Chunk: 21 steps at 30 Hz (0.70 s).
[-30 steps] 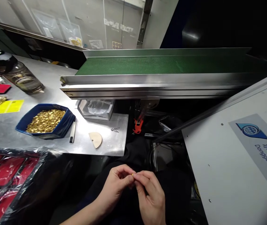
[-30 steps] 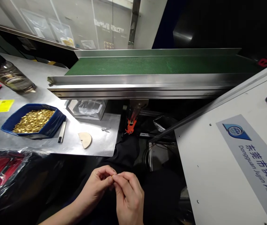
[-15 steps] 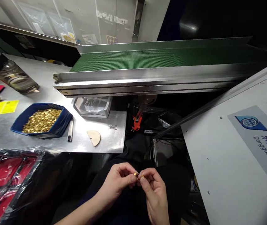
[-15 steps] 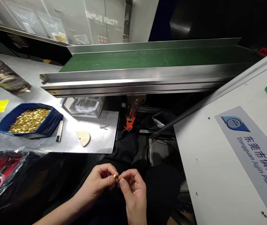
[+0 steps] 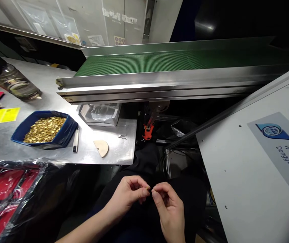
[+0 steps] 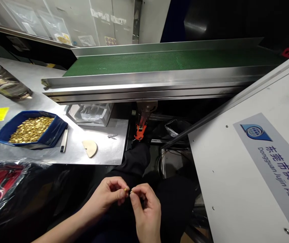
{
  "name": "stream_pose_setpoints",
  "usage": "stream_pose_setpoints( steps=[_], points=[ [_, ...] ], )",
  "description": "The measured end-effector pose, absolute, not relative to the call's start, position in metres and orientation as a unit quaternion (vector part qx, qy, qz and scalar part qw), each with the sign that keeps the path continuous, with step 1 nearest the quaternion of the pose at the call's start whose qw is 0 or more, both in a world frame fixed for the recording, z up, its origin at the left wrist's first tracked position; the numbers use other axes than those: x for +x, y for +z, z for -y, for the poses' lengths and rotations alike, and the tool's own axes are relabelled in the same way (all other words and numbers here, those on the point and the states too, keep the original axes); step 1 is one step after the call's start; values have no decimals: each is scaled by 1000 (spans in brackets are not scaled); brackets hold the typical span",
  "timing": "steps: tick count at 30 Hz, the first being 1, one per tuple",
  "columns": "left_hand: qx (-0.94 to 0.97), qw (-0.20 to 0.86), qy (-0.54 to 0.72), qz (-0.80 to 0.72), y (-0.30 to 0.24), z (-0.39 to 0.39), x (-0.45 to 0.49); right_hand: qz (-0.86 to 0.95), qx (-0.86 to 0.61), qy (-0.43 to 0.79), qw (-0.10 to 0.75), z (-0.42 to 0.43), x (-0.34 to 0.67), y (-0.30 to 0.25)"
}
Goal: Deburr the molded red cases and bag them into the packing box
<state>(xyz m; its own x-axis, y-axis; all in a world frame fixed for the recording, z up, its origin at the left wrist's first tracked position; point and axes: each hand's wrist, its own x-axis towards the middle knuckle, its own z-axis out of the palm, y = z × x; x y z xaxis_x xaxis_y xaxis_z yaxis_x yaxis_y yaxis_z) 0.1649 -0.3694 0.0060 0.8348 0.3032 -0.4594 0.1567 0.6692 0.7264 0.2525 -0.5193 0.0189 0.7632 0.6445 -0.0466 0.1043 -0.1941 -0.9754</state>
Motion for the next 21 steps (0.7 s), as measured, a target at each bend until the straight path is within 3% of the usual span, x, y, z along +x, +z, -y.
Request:
stream_pose_setpoints(
  steps=[13, 21],
  points=[
    [410, 878, -16, -247, 0, 371, 166, 355, -735, 199, 543, 516, 264, 19],
    [419, 860, -56, -285, -24, 367, 167, 439, -790, 105, 415, 512, 267, 12]
  ],
)
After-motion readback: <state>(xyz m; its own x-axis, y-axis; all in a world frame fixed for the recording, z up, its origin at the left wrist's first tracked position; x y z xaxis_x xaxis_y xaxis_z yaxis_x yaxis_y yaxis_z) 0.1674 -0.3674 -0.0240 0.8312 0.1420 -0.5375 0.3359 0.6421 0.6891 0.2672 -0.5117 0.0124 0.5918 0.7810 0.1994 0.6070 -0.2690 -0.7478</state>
